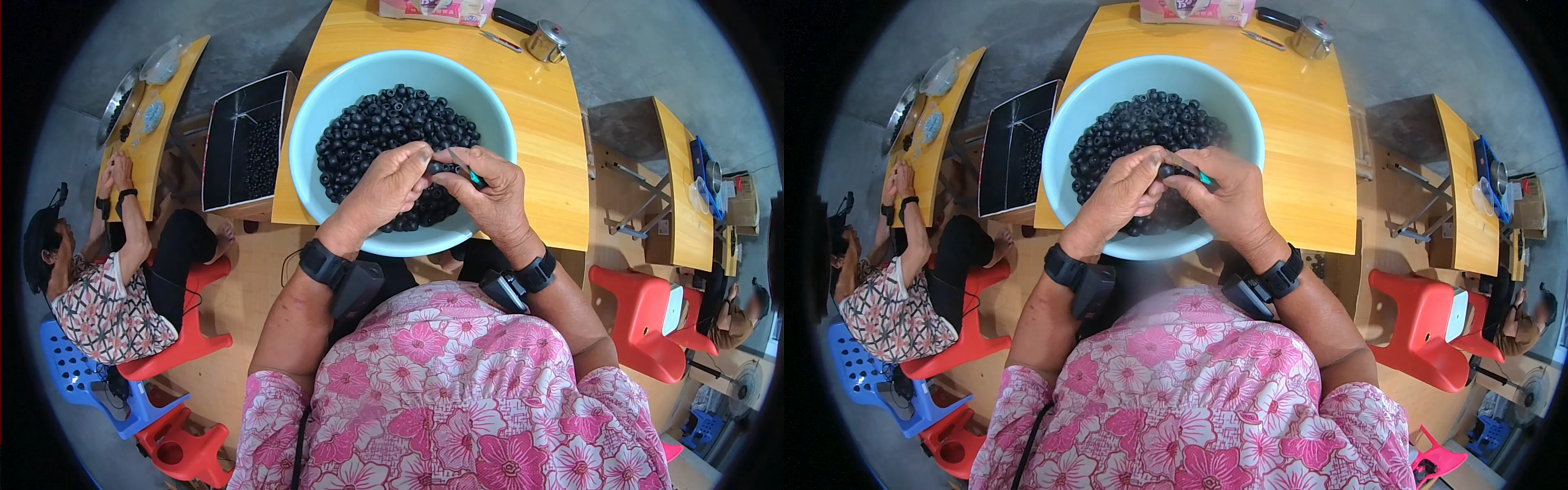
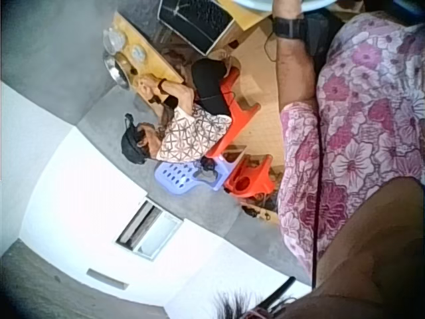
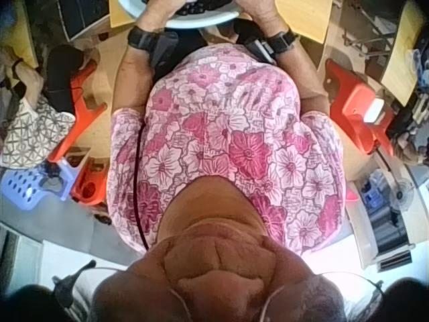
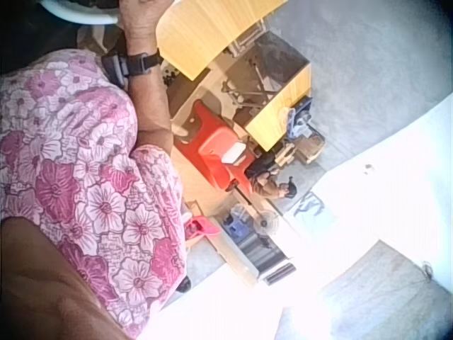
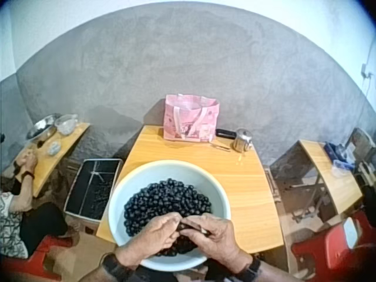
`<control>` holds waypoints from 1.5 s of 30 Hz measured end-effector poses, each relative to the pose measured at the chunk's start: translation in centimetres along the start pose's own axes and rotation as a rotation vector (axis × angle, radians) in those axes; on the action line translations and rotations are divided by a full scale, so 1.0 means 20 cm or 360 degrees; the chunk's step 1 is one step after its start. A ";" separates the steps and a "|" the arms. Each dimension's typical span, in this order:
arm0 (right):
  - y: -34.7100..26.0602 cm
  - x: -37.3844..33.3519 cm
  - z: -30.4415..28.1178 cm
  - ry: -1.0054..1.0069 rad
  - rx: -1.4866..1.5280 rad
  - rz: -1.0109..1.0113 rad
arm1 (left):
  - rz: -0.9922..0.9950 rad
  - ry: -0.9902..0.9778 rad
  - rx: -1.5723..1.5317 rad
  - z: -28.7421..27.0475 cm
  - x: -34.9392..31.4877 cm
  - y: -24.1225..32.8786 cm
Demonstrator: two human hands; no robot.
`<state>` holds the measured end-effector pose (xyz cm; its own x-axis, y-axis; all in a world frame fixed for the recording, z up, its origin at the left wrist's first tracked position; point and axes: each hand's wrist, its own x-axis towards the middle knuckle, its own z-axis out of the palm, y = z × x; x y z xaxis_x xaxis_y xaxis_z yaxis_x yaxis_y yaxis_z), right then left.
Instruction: Peeling and cleaning small black seeds from a large bowl using a small knife.
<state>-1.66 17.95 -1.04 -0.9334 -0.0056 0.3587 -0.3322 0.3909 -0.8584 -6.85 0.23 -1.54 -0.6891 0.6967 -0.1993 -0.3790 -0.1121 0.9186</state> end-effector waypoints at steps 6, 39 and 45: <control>0.02 0.00 0.00 0.0028 -0.0103 0.0050 | 0.0038 -0.0016 -0.0043 -0.01 0.01 -0.03; 0.00 0.00 0.01 0.0046 0.0028 0.0059 | 0.0089 -0.0037 0.0041 -0.01 0.01 -0.02; 0.00 -0.02 -0.01 0.0043 -0.0031 -0.0043 | 0.0165 0.0015 -0.0072 -0.01 -0.01 0.00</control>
<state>-1.24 18.15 -1.06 -0.9201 0.0082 0.3916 -0.3543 0.4090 -0.8410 -6.87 0.06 -1.52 -0.7319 0.6729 -0.1072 -0.3324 -0.2152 0.9183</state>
